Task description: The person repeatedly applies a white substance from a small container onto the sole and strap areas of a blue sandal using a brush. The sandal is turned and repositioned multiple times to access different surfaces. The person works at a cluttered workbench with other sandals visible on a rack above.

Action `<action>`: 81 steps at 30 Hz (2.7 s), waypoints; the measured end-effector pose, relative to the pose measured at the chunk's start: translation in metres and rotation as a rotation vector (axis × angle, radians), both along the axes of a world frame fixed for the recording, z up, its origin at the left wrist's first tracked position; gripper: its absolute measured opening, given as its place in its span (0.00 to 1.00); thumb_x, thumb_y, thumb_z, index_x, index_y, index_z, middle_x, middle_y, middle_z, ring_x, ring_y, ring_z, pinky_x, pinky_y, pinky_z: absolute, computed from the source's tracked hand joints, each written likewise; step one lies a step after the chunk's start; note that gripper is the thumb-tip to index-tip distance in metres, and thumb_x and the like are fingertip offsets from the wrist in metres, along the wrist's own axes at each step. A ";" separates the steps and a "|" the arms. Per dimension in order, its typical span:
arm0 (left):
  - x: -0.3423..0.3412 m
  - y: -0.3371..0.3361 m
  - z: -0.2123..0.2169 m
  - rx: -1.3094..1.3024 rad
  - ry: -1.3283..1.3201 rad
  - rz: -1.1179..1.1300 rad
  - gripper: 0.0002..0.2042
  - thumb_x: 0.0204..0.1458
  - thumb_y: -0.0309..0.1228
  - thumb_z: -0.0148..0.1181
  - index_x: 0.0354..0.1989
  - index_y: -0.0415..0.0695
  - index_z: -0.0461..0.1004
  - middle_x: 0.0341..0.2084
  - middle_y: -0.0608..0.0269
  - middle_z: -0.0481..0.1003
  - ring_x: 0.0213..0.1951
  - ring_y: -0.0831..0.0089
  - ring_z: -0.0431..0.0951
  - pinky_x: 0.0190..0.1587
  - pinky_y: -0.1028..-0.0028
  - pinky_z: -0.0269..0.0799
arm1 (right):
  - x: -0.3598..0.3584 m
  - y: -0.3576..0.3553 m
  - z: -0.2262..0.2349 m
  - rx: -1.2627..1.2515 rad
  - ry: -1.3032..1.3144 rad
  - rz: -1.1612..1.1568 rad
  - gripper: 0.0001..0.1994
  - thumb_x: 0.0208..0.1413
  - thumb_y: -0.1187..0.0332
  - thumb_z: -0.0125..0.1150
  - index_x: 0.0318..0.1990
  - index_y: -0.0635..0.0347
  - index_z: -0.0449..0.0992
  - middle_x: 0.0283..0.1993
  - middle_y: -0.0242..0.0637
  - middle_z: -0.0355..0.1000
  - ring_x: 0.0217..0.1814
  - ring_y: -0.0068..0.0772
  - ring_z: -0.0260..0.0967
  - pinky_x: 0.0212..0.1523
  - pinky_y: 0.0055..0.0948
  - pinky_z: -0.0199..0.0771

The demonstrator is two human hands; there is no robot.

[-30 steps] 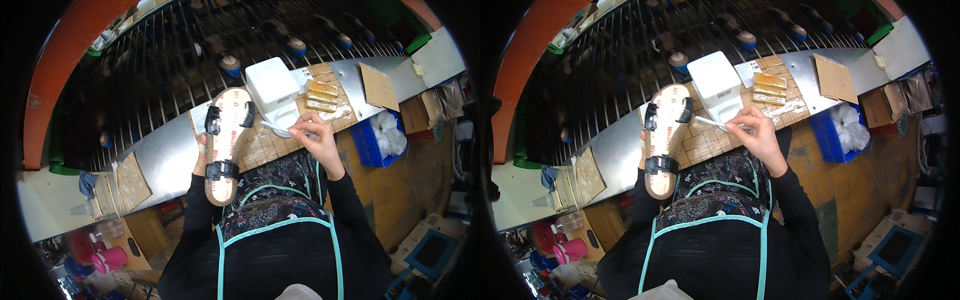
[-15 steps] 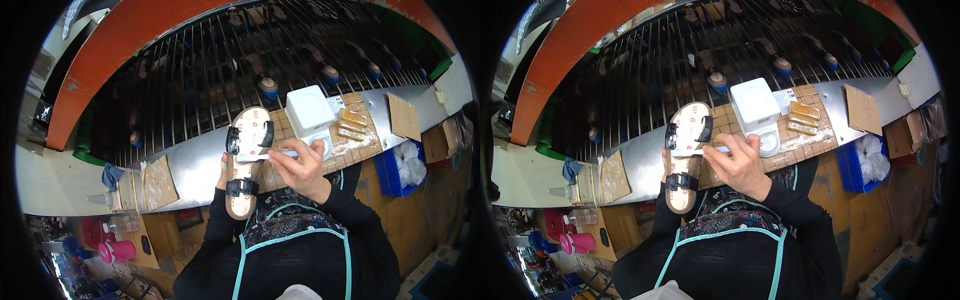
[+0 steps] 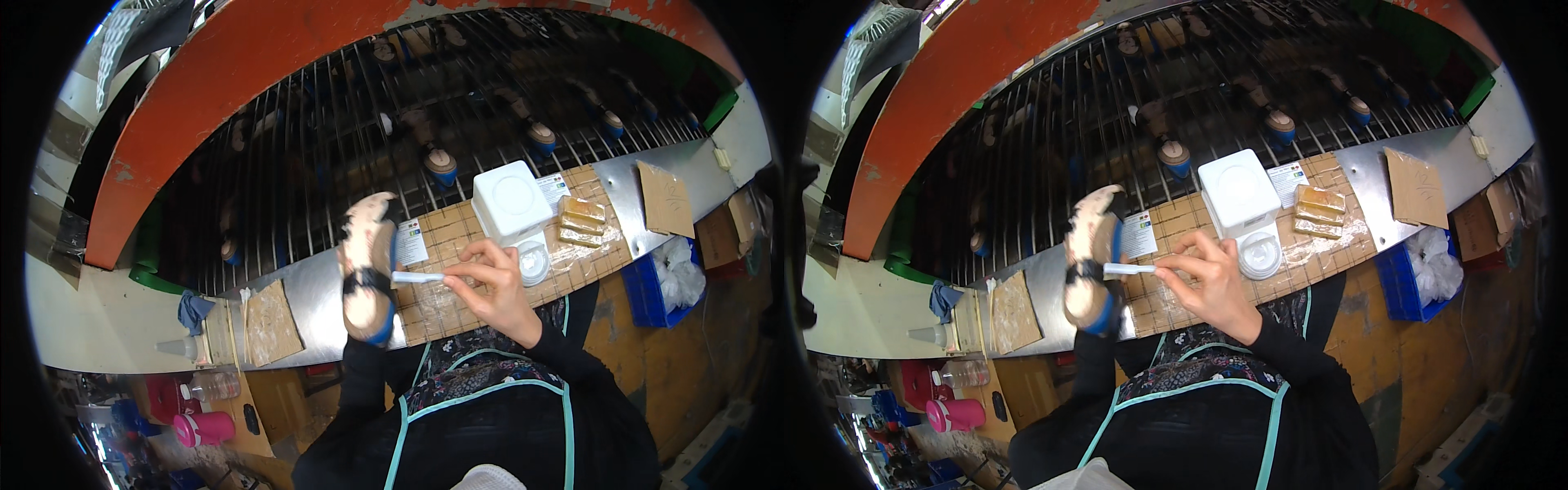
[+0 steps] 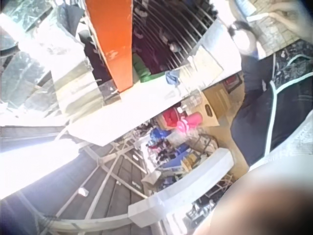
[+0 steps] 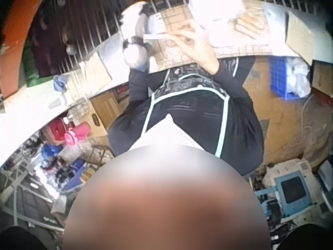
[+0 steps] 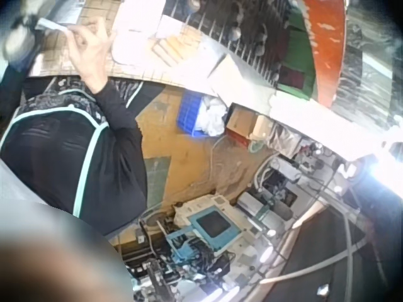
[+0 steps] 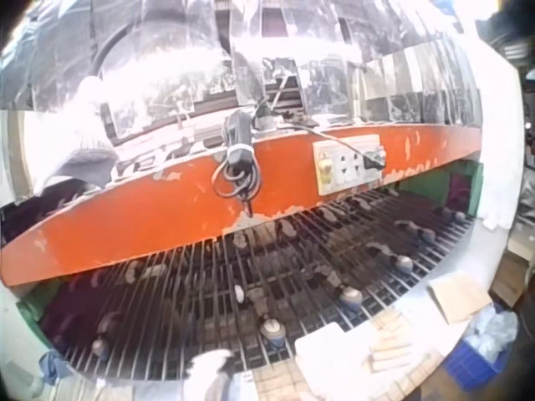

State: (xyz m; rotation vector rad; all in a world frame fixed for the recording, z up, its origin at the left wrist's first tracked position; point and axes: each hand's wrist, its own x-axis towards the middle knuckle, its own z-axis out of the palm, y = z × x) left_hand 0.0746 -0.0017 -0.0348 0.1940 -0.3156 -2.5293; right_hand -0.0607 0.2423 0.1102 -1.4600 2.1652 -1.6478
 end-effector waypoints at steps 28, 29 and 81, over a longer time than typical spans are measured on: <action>-0.039 -0.060 0.055 0.248 -0.367 0.635 0.55 0.52 0.70 0.38 0.69 0.42 0.16 0.71 0.39 0.30 0.67 0.37 0.52 0.70 0.51 0.36 | -0.174 -0.145 0.029 0.586 0.169 0.125 0.27 0.62 0.45 0.49 0.37 0.69 0.69 0.35 0.57 0.73 0.42 0.57 0.72 0.42 0.41 0.69; -0.038 -0.043 0.058 0.149 -0.377 0.652 0.56 0.52 0.71 0.38 0.69 0.39 0.16 0.71 0.39 0.31 0.68 0.38 0.52 0.70 0.52 0.37 | -0.188 -0.171 0.018 0.759 0.090 0.176 0.36 0.53 0.38 0.58 0.40 0.74 0.69 0.43 0.61 0.73 0.50 0.56 0.72 0.48 0.37 0.70; 0.039 0.179 0.044 -0.216 -0.480 -0.603 0.38 0.38 0.19 0.74 0.62 0.42 0.63 0.56 0.55 0.70 0.61 0.59 0.67 0.63 0.55 0.65 | -0.060 0.124 -0.033 0.326 -0.143 -0.039 0.13 0.63 0.61 0.55 0.34 0.62 0.69 0.22 0.39 0.63 0.25 0.38 0.62 0.27 0.35 0.59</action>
